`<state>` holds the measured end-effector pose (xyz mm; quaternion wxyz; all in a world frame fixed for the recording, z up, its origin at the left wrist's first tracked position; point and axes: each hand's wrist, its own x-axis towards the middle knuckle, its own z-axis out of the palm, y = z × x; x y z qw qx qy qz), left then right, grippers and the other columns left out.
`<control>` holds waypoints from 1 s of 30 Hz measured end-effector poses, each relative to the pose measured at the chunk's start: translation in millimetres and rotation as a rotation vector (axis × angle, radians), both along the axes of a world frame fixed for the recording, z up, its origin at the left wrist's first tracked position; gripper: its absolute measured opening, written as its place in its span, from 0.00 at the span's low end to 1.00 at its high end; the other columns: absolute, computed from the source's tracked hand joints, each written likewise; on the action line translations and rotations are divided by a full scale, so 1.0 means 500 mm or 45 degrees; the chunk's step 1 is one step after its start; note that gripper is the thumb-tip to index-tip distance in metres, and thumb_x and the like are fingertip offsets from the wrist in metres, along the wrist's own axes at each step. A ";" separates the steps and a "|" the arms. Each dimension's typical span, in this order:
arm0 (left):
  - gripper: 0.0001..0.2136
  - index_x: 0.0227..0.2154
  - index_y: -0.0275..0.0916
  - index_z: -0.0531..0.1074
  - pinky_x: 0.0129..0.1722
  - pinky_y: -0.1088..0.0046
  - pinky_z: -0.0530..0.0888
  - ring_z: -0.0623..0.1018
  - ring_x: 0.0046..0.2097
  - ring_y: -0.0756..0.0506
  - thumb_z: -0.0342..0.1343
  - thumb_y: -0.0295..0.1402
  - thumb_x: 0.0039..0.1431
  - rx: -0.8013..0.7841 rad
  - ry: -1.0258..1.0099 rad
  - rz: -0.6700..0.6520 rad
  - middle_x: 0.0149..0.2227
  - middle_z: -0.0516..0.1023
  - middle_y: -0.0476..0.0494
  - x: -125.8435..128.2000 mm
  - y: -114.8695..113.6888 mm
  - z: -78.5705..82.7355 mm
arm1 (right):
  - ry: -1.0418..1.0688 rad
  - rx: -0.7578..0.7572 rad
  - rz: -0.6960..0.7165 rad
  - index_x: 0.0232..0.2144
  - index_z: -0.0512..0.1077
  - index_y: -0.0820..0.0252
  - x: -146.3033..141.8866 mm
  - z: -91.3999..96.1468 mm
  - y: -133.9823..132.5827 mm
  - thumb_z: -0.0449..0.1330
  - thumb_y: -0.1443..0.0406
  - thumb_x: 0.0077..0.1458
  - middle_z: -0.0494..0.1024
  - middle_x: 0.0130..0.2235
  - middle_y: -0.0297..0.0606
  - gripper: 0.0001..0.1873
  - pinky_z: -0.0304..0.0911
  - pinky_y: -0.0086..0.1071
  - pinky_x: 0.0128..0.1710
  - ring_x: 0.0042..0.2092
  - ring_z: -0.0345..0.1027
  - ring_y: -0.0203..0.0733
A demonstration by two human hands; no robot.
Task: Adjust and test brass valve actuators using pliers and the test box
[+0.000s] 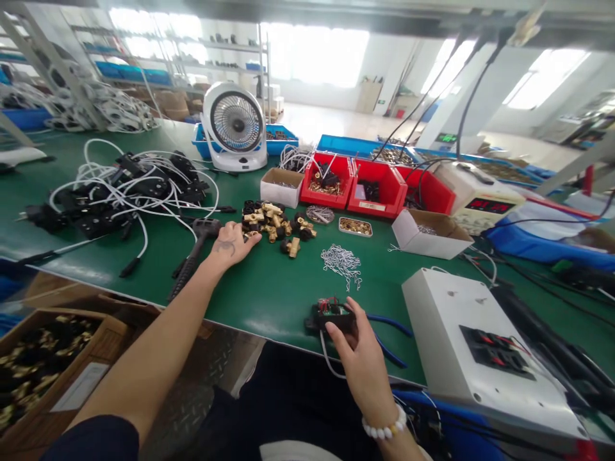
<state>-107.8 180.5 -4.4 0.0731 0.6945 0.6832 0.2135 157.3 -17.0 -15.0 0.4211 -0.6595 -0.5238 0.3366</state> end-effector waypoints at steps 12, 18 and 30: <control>0.20 0.51 0.34 0.68 0.55 0.54 0.70 0.74 0.52 0.36 0.59 0.34 0.57 0.038 -0.161 -0.296 0.50 0.74 0.34 0.045 -0.193 -0.014 | -0.683 0.517 -0.054 0.58 0.63 0.61 0.007 0.005 -0.037 0.56 0.56 0.62 0.71 0.56 0.53 0.26 0.63 0.54 0.55 0.58 0.64 0.56; 0.26 0.55 0.43 0.65 0.55 0.62 0.73 0.77 0.52 0.42 0.62 0.44 0.55 -0.229 -0.747 -0.393 0.54 0.73 0.42 0.067 -0.304 0.011 | -0.150 0.609 0.045 0.48 0.71 0.52 0.002 0.027 -0.061 0.60 0.67 0.60 0.76 0.41 0.37 0.13 0.70 0.35 0.45 0.42 0.72 0.40; 0.18 0.44 0.46 0.74 0.47 0.73 0.71 0.76 0.46 0.46 0.50 0.52 0.63 -0.284 -1.199 -0.737 0.43 0.78 0.48 0.239 -0.397 0.094 | 1.298 0.055 0.220 0.46 0.77 0.46 0.004 0.068 -0.096 0.67 0.58 0.54 0.80 0.38 0.33 0.16 0.71 0.25 0.33 0.30 0.74 0.31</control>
